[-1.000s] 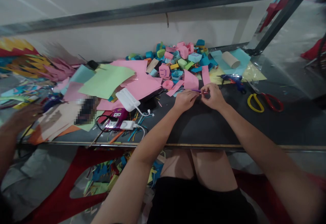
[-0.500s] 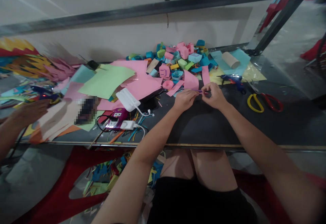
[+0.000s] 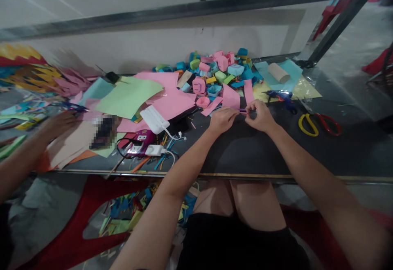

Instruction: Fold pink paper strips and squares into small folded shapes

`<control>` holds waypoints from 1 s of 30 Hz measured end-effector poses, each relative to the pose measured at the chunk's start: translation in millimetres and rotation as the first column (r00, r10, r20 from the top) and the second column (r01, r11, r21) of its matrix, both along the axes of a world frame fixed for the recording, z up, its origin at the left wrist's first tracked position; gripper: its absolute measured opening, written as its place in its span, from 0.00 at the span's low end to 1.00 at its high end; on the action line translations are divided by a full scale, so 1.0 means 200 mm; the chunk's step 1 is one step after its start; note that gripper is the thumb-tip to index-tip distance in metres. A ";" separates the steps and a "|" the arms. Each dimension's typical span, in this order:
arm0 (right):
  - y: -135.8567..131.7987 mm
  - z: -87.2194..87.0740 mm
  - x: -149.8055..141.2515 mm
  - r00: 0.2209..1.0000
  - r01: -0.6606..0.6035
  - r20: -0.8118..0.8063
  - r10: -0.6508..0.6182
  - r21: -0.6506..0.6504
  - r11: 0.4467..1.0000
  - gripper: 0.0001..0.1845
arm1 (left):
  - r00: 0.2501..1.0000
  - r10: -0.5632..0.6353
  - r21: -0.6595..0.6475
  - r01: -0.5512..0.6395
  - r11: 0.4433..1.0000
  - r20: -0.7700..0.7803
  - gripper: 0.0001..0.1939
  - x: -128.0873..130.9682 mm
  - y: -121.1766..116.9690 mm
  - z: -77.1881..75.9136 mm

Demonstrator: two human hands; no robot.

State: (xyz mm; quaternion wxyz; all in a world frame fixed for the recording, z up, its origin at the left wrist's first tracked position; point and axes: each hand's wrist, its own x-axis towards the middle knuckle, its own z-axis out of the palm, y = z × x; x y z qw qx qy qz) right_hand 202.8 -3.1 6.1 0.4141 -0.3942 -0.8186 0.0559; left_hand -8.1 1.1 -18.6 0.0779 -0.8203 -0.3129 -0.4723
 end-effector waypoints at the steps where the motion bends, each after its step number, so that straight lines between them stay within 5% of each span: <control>1: -0.01 0.00 -0.01 1.000 -0.001 0.005 0.001 -0.001 1.000 0.21 | 1.000 -0.004 -0.010 0.004 1.000 -0.010 0.14 0.00 0.00 0.00; 23: -0.01 -0.02 -0.04 1.000 0.007 -0.018 -0.005 0.093 0.996 0.18 | 0.998 -0.040 -0.041 0.038 0.998 -0.048 0.16 0.01 -0.01 -0.01; 30: -0.01 -0.02 -0.04 1.000 0.026 0.004 -0.026 0.030 0.999 0.19 | 0.997 -0.052 -0.060 0.049 0.997 -0.054 0.15 0.01 -0.01 -0.01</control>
